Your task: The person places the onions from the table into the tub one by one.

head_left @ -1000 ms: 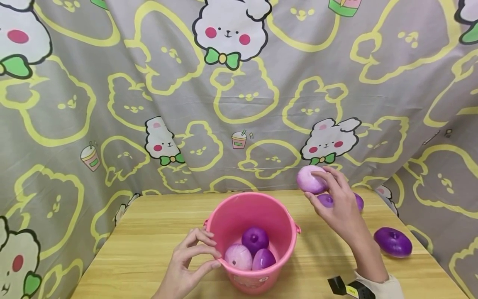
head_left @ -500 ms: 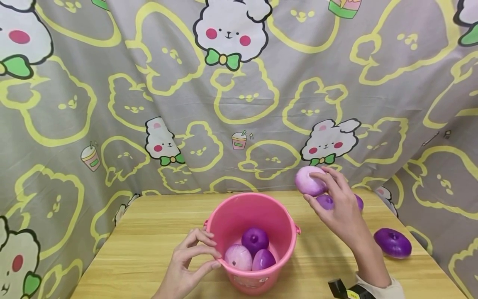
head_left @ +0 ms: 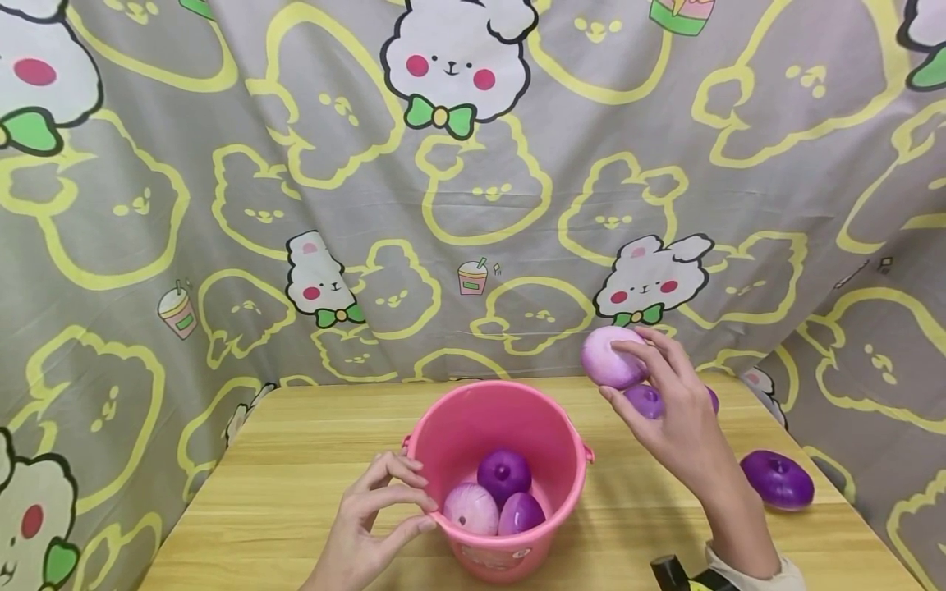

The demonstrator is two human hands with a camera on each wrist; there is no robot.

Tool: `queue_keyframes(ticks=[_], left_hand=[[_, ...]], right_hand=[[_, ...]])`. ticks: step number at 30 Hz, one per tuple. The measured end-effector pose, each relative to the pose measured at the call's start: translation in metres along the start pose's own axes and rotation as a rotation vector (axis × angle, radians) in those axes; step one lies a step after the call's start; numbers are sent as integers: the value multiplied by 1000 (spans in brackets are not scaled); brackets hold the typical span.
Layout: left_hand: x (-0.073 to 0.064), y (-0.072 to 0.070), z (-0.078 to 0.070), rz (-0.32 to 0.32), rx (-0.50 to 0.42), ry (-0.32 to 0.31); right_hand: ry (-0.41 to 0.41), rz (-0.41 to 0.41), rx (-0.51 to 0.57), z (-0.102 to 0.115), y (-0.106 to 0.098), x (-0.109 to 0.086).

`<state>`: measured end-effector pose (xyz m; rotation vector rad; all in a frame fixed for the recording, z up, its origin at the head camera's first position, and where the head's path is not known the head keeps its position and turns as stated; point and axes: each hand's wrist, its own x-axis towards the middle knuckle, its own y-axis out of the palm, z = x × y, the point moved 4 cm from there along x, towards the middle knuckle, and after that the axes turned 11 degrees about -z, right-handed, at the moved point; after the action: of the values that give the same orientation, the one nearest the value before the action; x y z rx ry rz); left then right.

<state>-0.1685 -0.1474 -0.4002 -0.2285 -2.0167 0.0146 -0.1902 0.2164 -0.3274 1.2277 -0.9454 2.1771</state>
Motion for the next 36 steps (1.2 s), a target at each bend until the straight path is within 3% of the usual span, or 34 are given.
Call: queue_keyframes(ticks=[15,36], left_hand=[[-1,-1,1,0,-5,4],[2,0,-4,-1,-14,-10]], right_hand=[[-18,-1,26,15,-8,4],[18,38,114,25,-11,3]])
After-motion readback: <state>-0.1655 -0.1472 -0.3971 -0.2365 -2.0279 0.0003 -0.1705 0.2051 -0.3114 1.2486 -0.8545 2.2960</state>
